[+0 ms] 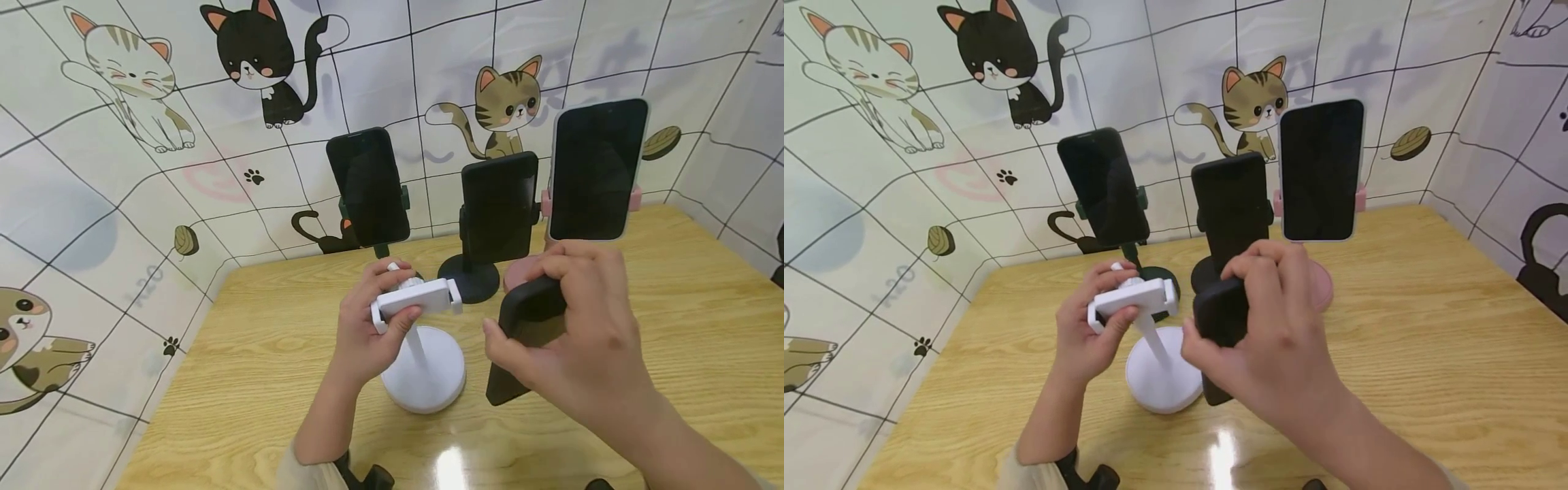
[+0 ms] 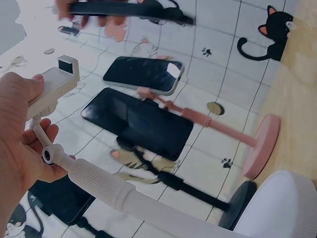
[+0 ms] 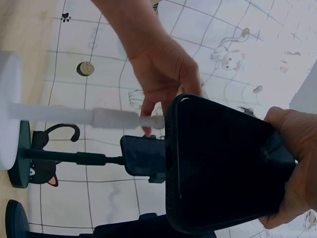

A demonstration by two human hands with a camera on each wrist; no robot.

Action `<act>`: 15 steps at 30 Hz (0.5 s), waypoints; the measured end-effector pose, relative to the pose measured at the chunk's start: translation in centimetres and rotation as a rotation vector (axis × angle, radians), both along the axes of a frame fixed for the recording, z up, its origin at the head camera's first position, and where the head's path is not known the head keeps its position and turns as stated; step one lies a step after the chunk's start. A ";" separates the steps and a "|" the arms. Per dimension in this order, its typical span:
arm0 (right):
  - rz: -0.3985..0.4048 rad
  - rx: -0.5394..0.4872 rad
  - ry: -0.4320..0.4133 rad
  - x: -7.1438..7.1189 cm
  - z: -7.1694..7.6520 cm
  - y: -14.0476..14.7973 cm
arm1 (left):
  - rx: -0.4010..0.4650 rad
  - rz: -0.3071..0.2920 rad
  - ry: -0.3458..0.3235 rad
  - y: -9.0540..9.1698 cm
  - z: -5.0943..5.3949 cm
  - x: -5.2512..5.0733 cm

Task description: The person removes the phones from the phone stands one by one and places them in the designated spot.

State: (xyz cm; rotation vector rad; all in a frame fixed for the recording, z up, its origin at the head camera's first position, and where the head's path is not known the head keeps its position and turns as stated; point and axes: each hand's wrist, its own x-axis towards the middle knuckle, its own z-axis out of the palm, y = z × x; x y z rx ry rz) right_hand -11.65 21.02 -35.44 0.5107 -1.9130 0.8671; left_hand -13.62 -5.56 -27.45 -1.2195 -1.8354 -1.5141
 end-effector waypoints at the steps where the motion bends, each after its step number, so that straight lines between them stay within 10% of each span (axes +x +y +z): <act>1: -0.042 0.032 -0.057 1.2 2.1 -1.1 | 0.005 0.008 -0.002 -0.3 0.1 -0.1; 6: -0.202 0.150 -0.274 5.6 10.7 -5.9 | 0.034 0.072 -0.004 -2.1 0.5 -0.4; 15: -0.143 0.197 -0.716 3.4 7.9 -5.1 | 0.121 0.169 0.005 -4.9 1.8 -1.7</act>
